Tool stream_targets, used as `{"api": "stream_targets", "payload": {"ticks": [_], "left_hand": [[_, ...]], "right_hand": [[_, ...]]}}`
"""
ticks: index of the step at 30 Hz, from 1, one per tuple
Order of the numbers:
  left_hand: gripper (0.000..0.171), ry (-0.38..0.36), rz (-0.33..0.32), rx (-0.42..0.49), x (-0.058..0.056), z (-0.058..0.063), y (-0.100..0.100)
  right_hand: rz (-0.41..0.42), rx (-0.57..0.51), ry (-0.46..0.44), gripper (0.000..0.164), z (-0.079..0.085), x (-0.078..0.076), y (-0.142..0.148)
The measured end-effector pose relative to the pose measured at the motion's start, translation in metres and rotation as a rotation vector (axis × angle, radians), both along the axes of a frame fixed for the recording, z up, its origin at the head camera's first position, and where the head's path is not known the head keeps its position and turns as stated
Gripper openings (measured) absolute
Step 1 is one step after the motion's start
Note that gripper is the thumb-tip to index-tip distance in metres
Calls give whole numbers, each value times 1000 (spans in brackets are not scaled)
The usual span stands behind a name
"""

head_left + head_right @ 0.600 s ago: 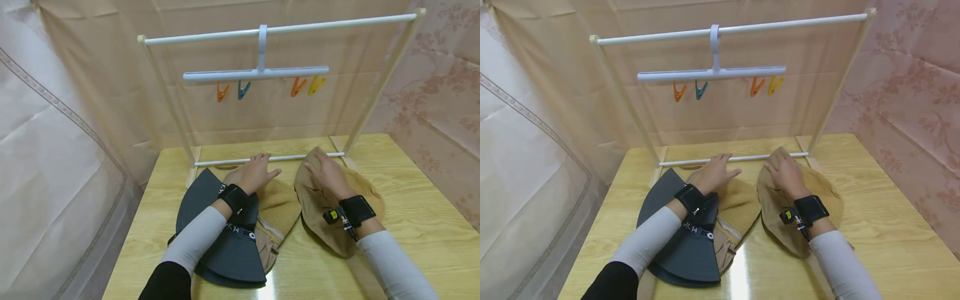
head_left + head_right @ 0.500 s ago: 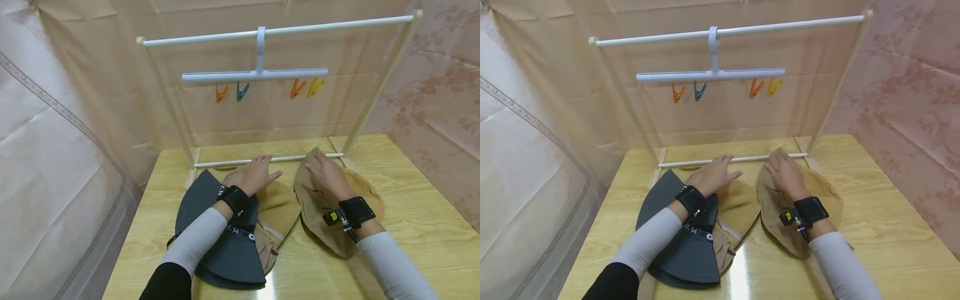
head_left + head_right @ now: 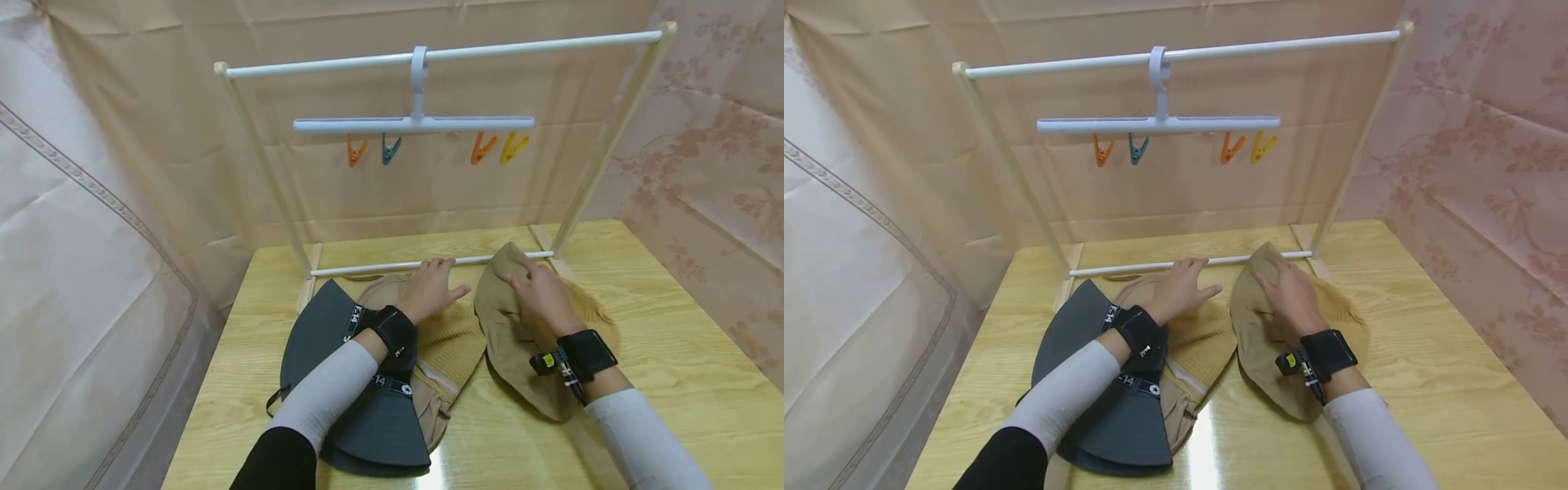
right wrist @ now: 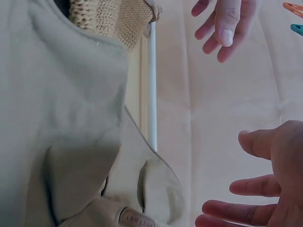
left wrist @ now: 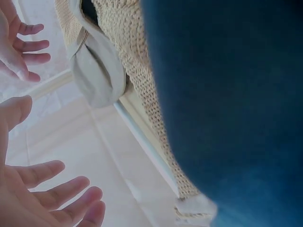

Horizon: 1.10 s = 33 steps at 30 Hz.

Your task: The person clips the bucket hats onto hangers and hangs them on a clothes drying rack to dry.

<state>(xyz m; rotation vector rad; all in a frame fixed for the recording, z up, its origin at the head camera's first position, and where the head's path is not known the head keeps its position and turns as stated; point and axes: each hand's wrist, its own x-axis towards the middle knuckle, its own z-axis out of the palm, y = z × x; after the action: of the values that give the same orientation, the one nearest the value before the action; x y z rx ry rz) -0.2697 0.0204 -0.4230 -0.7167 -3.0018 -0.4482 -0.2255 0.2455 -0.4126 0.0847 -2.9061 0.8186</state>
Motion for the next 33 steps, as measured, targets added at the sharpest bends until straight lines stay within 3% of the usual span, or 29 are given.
{"api": "stream_targets", "payload": {"ticks": [4, 9, 18, 25, 33], "left_hand": [[70, 4, -35, -32, 1, -1, 7], [68, 9, -72, -4, 3, -4, 16], [67, -14, -89, 13, 7, -8, 26], [66, -27, -124, -26, 12, -5, 34], [68, -21, -172, -44, 19, -9, 48]], "right_hand": [[-7, 2, -14, 60, -3, 2, 6], [-24, 16, -16, 62, -7, 5, 15], [-44, 24, -50, 57, -13, 14, 27], [-64, 57, -77, 56, -19, 20, 34], [-62, 70, 4, 52, -28, 29, 40]]}}
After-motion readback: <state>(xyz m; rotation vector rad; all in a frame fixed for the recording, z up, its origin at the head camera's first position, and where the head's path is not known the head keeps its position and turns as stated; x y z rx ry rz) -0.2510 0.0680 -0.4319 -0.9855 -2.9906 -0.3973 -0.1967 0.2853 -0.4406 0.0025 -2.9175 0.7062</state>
